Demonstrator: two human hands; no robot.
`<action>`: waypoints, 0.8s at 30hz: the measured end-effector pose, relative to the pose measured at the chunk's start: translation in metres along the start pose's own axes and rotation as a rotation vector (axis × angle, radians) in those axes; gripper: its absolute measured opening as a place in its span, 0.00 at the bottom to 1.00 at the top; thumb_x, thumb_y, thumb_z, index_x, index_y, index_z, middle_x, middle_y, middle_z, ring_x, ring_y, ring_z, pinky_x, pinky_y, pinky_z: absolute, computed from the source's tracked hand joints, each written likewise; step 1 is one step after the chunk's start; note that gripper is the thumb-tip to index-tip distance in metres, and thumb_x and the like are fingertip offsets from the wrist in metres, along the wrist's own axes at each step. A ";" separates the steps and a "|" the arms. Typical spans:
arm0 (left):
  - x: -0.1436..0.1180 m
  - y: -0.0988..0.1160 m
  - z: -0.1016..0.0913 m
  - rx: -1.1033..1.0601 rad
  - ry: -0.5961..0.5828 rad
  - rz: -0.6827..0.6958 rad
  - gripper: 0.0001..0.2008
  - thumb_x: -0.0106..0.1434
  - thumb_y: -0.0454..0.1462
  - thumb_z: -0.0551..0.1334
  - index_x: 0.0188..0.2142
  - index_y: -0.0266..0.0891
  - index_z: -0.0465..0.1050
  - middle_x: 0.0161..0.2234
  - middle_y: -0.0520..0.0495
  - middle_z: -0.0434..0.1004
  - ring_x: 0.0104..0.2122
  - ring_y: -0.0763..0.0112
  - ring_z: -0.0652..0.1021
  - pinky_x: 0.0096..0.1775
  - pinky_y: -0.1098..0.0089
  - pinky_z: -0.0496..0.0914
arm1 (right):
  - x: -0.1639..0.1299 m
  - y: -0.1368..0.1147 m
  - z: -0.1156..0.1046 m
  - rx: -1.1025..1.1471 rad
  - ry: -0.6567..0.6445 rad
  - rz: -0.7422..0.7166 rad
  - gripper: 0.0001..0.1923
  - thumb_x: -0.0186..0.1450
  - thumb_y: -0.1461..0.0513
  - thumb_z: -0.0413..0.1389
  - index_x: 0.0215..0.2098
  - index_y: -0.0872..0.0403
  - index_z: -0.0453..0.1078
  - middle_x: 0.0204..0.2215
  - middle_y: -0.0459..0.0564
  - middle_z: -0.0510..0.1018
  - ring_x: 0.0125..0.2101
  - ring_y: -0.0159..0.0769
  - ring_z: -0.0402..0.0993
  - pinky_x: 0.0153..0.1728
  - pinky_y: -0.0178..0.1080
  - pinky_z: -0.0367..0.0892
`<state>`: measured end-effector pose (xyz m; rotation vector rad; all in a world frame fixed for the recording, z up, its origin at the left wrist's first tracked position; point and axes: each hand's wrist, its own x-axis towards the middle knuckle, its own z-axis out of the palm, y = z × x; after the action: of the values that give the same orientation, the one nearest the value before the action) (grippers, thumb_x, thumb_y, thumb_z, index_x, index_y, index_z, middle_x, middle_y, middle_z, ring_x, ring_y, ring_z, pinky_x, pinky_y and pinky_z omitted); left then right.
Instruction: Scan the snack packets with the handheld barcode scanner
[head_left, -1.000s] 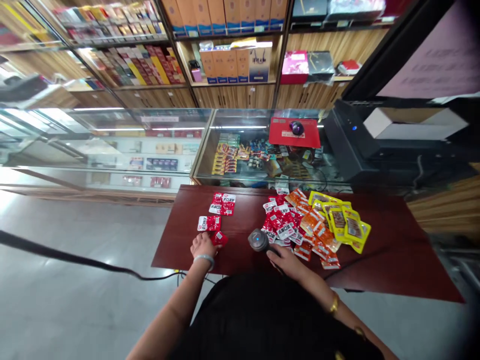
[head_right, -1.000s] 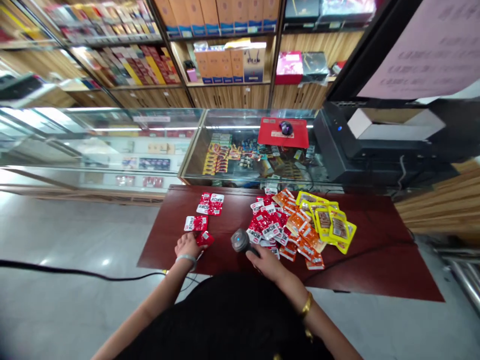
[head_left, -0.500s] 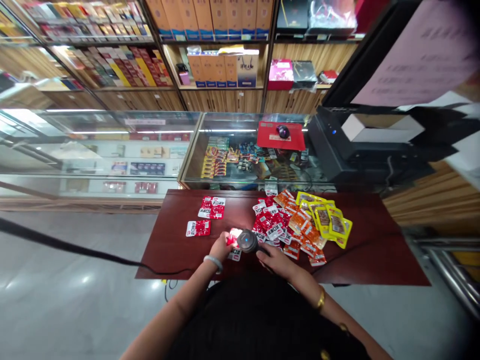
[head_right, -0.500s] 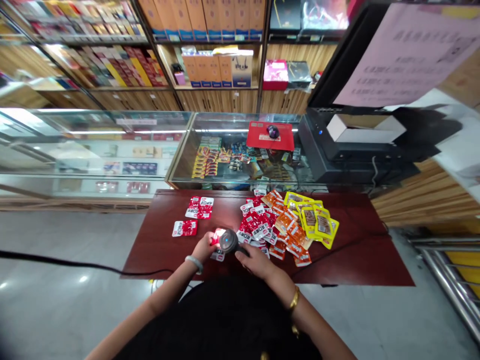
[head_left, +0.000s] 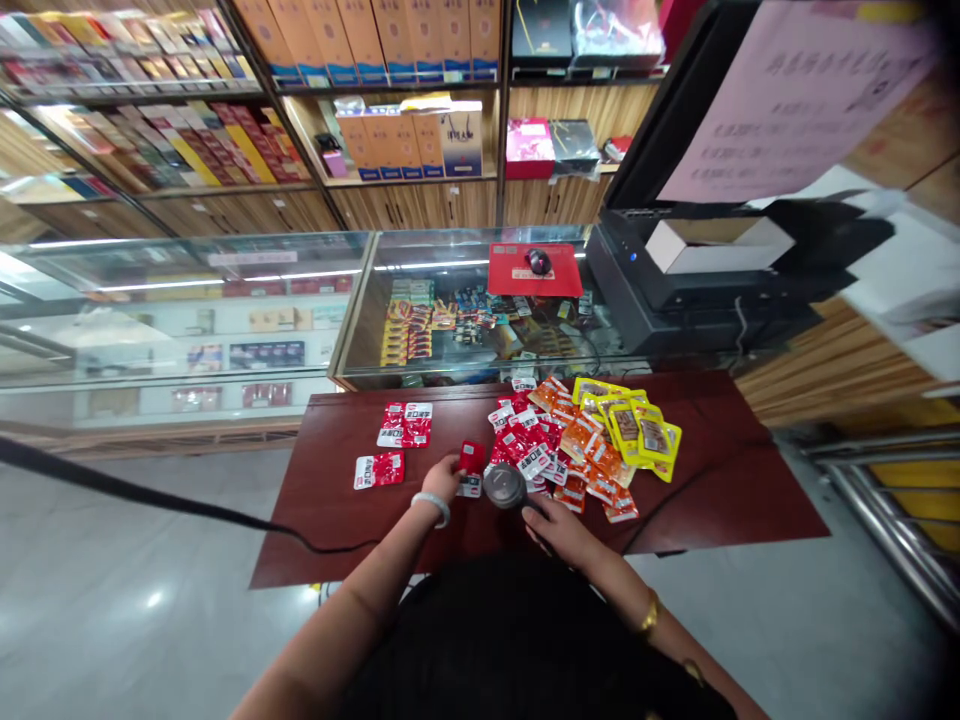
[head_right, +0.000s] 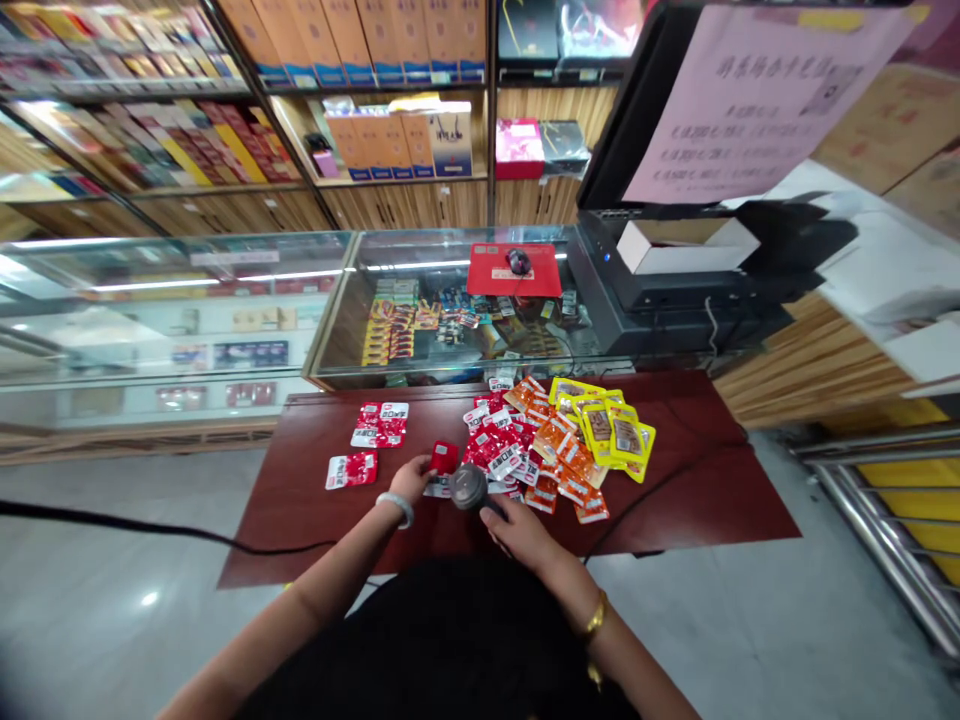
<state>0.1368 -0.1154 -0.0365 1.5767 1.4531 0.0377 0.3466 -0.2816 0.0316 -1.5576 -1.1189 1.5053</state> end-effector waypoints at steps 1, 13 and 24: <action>0.001 0.005 0.002 -0.021 -0.073 0.040 0.13 0.61 0.32 0.61 0.46 0.39 0.75 0.41 0.46 0.83 0.42 0.67 0.80 0.44 0.71 0.71 | 0.001 -0.002 0.000 -0.019 0.008 -0.025 0.32 0.65 0.39 0.50 0.52 0.55 0.73 0.25 0.48 0.77 0.28 0.41 0.74 0.33 0.41 0.71; -0.018 -0.037 -0.072 0.468 0.281 -0.066 0.23 0.60 0.35 0.62 0.56 0.43 0.70 0.54 0.39 0.74 0.53 0.57 0.72 0.54 0.62 0.64 | 0.045 -0.031 0.024 -0.170 -0.113 -0.088 0.24 0.67 0.46 0.54 0.50 0.53 0.74 0.24 0.48 0.79 0.35 0.46 0.78 0.42 0.45 0.70; -0.005 -0.068 -0.118 0.543 0.116 -0.259 0.23 0.59 0.43 0.66 0.50 0.38 0.63 0.47 0.34 0.77 0.48 0.55 0.77 0.46 0.62 0.67 | 0.054 -0.039 0.041 -0.198 -0.120 -0.064 0.25 0.66 0.45 0.53 0.49 0.55 0.74 0.30 0.50 0.80 0.32 0.43 0.75 0.38 0.43 0.68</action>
<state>0.0145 -0.0600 -0.0123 1.8137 1.8532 -0.4589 0.2992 -0.2202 0.0416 -1.5612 -1.4108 1.4990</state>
